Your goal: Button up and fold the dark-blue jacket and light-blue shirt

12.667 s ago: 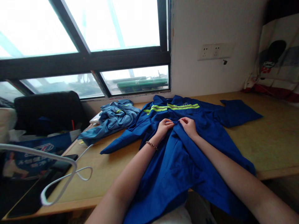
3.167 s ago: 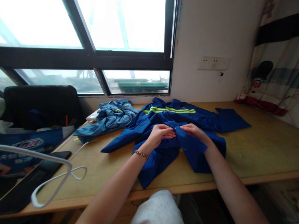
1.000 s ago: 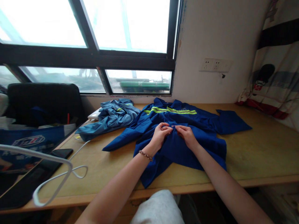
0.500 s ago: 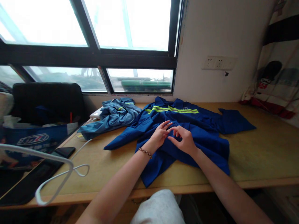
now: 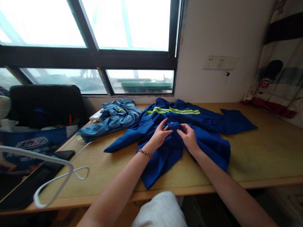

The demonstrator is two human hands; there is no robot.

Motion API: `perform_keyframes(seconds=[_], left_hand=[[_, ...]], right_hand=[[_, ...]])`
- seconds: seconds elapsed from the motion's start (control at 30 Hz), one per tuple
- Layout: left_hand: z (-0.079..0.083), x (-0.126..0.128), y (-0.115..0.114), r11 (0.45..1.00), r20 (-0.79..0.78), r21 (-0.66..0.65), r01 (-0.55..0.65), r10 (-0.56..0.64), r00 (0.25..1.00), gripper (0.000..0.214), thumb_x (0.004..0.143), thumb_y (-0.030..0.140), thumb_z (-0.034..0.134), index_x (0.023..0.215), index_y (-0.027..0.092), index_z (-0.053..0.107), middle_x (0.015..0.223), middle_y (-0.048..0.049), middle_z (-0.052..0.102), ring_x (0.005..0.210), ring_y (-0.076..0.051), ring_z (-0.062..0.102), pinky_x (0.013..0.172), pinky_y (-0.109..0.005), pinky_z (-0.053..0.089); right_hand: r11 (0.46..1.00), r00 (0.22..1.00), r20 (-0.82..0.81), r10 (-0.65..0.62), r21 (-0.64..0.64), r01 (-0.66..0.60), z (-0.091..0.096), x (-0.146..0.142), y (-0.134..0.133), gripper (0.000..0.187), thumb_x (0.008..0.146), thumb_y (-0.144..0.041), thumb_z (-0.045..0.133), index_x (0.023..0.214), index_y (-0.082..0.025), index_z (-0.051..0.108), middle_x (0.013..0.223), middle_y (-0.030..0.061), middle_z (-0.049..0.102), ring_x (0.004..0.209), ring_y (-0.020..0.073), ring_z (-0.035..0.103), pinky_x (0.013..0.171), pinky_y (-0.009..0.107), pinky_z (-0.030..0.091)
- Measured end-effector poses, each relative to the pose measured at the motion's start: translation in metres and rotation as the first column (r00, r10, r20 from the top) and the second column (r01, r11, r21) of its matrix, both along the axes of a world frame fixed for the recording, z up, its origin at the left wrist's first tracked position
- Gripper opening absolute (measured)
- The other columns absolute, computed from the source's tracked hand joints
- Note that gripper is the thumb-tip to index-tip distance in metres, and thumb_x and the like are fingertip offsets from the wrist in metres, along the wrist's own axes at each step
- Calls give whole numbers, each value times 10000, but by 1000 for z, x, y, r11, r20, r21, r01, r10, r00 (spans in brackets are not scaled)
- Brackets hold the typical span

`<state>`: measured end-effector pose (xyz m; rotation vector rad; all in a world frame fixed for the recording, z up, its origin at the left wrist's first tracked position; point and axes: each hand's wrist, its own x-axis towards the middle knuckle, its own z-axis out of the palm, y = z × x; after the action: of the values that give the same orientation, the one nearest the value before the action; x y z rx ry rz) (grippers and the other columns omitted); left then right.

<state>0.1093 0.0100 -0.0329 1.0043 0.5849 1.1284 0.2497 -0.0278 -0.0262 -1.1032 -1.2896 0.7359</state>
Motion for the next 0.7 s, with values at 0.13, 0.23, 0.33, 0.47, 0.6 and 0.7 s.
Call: perform_keyframes(seconds=[0.13, 0.23, 0.33, 0.47, 0.6, 0.7], left_hand=[[-9, 0, 6, 976, -233, 203, -80, 128, 964, 556, 571, 85, 655, 1084, 231, 499, 1188, -83, 453, 1095, -231, 451, 786, -312, 462], [-10, -1, 5, 878, -449, 475, -64, 304, 840, 323, 591, 182, 678, 900, 186, 585, 1067, -80, 502, 1013, -221, 490, 828, -357, 434], [-8, 0, -2, 731, -551, 675, 101, 409, 728, 262, 581, 301, 703, 801, 189, 614, 1083, -72, 486, 1010, -216, 481, 894, -369, 386], [-9, 2, -10, 567, -668, 728, 386, 461, 584, 413, 532, 412, 720, 881, 211, 625, 1247, -82, 379, 1158, -279, 347, 968, -416, 297], [-10, -3, -6, 482, -714, 696, 532, 543, 442, 300, 606, 377, 680, 871, 242, 641, 1248, -53, 380, 1193, -288, 274, 973, -446, 256], [-5, -11, 0, 470, -735, 660, 586, 563, 378, 72, 702, 235, 594, 747, 238, 651, 1137, -20, 462, 1103, -223, 367, 942, -401, 286]], right_hand=[[964, 878, -473, -69, -259, -64, 2, 34, 20, 244, 604, -290, 656, 807, -168, 598, 717, 35, 661, 714, 208, 622, 706, 347, 504], [898, 793, -606, -57, -378, -224, 4, 53, 27, 237, 643, -294, 637, 833, -152, 628, 679, 52, 674, 707, 226, 637, 668, 358, 529], [849, 730, -684, -11, -391, -354, 9, 58, 26, 238, 721, -300, 573, 870, -126, 637, 670, 66, 679, 716, 224, 643, 676, 347, 537], [824, 636, -771, 23, -346, -449, 18, 55, 22, 219, 774, -278, 527, 882, -122, 638, 685, 65, 682, 729, 212, 646, 715, 329, 535], [838, 620, -784, -4, -341, -426, 21, 58, 23, 168, 775, -266, 537, 805, -140, 644, 659, 51, 679, 734, 207, 646, 721, 326, 539], [871, 656, -754, 15, -312, -379, 19, 65, 27, 139, 754, -264, 567, 724, -149, 640, 612, 41, 670, 728, 208, 647, 716, 330, 541]])
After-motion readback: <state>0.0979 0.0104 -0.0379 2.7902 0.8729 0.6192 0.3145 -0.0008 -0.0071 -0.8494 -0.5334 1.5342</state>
